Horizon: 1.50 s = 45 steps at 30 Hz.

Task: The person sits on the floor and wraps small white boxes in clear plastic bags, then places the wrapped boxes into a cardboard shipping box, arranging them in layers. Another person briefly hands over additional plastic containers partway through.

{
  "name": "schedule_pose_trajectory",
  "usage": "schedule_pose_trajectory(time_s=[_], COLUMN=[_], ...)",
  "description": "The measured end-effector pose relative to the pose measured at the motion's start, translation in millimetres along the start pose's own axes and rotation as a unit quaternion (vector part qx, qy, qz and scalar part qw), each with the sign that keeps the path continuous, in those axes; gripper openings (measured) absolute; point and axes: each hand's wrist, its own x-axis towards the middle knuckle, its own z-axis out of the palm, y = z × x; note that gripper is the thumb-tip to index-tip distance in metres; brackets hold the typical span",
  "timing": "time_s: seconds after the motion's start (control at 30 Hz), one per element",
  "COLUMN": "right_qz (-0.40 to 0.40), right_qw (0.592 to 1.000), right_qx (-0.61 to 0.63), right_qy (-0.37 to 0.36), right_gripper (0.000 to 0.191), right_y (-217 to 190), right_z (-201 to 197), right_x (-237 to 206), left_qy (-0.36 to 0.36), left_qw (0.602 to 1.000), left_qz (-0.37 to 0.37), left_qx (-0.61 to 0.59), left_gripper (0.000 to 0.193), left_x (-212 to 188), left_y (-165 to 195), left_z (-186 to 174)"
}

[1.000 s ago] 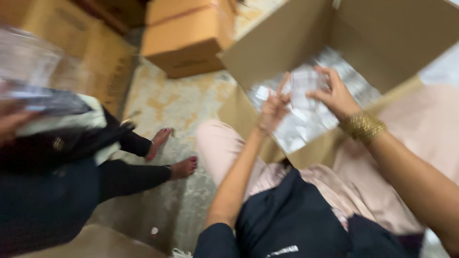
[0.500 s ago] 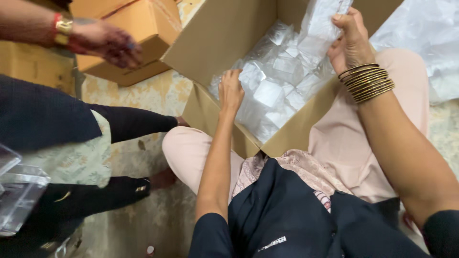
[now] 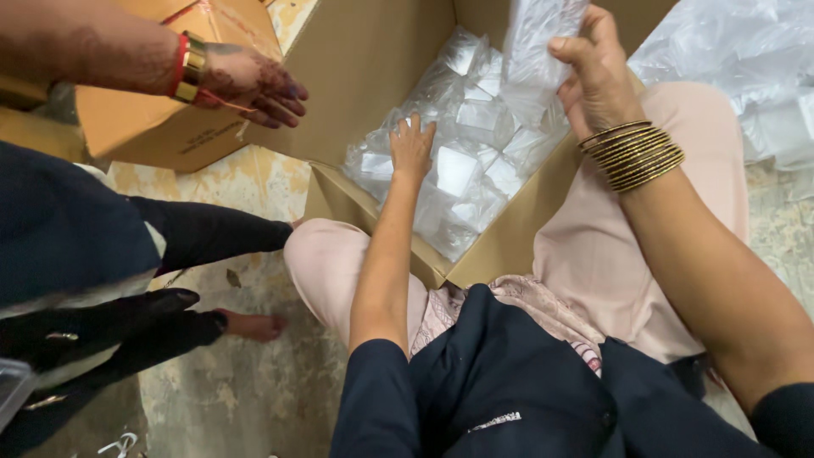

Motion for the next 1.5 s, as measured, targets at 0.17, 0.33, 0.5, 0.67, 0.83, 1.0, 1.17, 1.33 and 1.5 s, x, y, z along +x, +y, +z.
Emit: schedule_pose_trajectory(time_s=[0.17, 0.33, 0.5, 0.67, 0.83, 1.0, 1.17, 1.33, 1.5], right_qz=[-0.007, -0.003, 0.003, -0.003, 0.021, 0.009, -0.012, -0.014, -0.088], right_qw=[1.0, 0.999, 1.0, 0.999, 0.999, 0.998, 0.996, 0.984, 0.943], right_qx=[-0.01, 0.013, 0.009, 0.031, -0.027, -0.02, -0.038, -0.148, -0.294], right_qy=[-0.021, -0.031, -0.028, -0.031, -0.016, -0.057, -0.08, -0.1, -0.131], right_gripper=[0.049, 0.049, 0.054, 0.057, 0.06, 0.062, 0.069, 0.081, 0.095], right_y=[0.6, -2.0, -2.5, -9.6, -14.5, -6.3, -0.1, -8.3, -24.6], right_z=[-0.7, -0.1, 1.0, 3.2, 7.3, 7.2, 5.1, 14.4, 38.2], right_x=[-1.0, -1.4, 3.9, 7.5, 7.2, 7.6, 8.8, 5.0, -5.3], left_qy=[0.103, 0.148, 0.22, 0.45, 0.518, 0.501, 0.513, 0.502, 0.347], left_qw=[0.993, 0.963, 0.83, 0.645, 0.465, 0.376, 0.369, 0.401, 0.536], left_qz=[-0.028, -0.112, -0.232, -0.117, -0.123, -0.111, -0.12, -0.031, -0.048], left_qx=[-0.048, -0.198, -0.457, -0.606, -0.707, -0.772, -0.766, -0.766, -0.768], left_gripper=[0.054, 0.07, 0.044, 0.027, 0.025, 0.027, 0.03, 0.042, 0.056], left_x=[-9.2, -10.5, -9.7, -38.2, -58.7, -56.4, -65.4, -80.6, -70.8], left_y=[5.2, -4.5, -23.3, -38.1, -32.7, -49.7, -76.7, -70.8, 16.9], left_z=[10.2, -6.7, -71.4, -146.4, -175.9, -173.0, -179.0, -214.7, -220.9])
